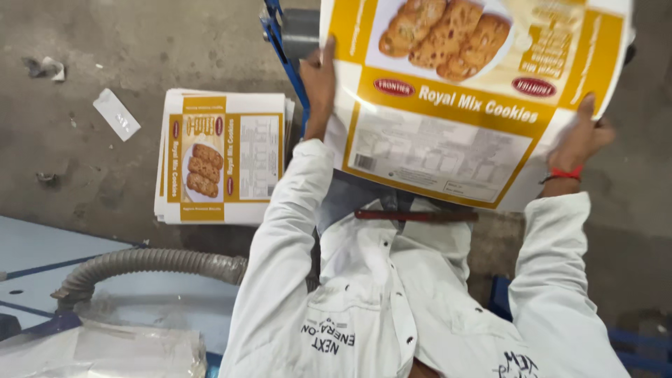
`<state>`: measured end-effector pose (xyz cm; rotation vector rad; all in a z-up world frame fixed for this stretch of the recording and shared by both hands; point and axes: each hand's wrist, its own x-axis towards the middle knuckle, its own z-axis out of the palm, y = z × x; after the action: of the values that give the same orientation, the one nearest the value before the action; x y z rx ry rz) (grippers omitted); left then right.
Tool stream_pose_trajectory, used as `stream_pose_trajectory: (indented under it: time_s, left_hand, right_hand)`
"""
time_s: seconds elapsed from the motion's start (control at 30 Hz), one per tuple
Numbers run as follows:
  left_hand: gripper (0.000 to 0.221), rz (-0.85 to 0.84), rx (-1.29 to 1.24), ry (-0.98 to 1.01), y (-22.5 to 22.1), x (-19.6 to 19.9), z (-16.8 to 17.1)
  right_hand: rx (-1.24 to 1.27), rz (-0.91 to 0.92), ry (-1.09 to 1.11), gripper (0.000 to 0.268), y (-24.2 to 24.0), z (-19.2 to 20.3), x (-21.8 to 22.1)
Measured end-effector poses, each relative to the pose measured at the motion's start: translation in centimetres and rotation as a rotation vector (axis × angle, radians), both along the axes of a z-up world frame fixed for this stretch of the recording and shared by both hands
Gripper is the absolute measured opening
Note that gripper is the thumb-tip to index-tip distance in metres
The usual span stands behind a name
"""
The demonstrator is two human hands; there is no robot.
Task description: The person folds and applies pressure to cardboard packaging sheets for cookie boxes using a small handheld tool to secure the folds, handling one sheet at a time from a stack on the floor and moving completed ones aside.
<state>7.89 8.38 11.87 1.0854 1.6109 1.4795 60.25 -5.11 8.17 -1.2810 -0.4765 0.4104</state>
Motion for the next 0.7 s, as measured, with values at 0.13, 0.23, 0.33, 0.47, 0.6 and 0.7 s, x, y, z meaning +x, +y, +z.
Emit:
stream_pose_trajectory:
  time_s: [0.13,0.23,0.33,0.47,0.6,0.7]
  left_hand:
    - [0.05,-0.118,0.313,-0.302,-0.4,-1.7,0.8]
    - [0.043,-0.113,0.362,-0.319,-0.7,-4.3,0.2]
    - [0.026,-0.21,0.218,-0.426,-2.0,-7.3,-2.3]
    - [0.047,-0.384,0.02,-0.522,-3.7,-10.0,-5.8]
    - [0.054,-0.367,0.031,-0.481,-4.7,-9.7,-5.5]
    - [0.072,-0.51,0.221,-0.127,-7.8,-9.5,-3.1]
  right_hand:
    - [0.21,0.085,-0.034,0.033,-3.2,5.9,-1.4]
    - [0.24,0.235,-0.164,0.025,-5.7,9.5,-3.3]
    - [0.109,0.407,-0.16,0.024,-7.6,9.9,-3.5]
    - [-0.129,0.798,-0.316,0.04,-8.2,6.7,-2.4]
    - [-0.18,0.721,-0.385,0.031,-7.9,4.9,-2.9]
    - [-0.004,0.778,-0.265,0.053,-9.0,5.5,-4.3]
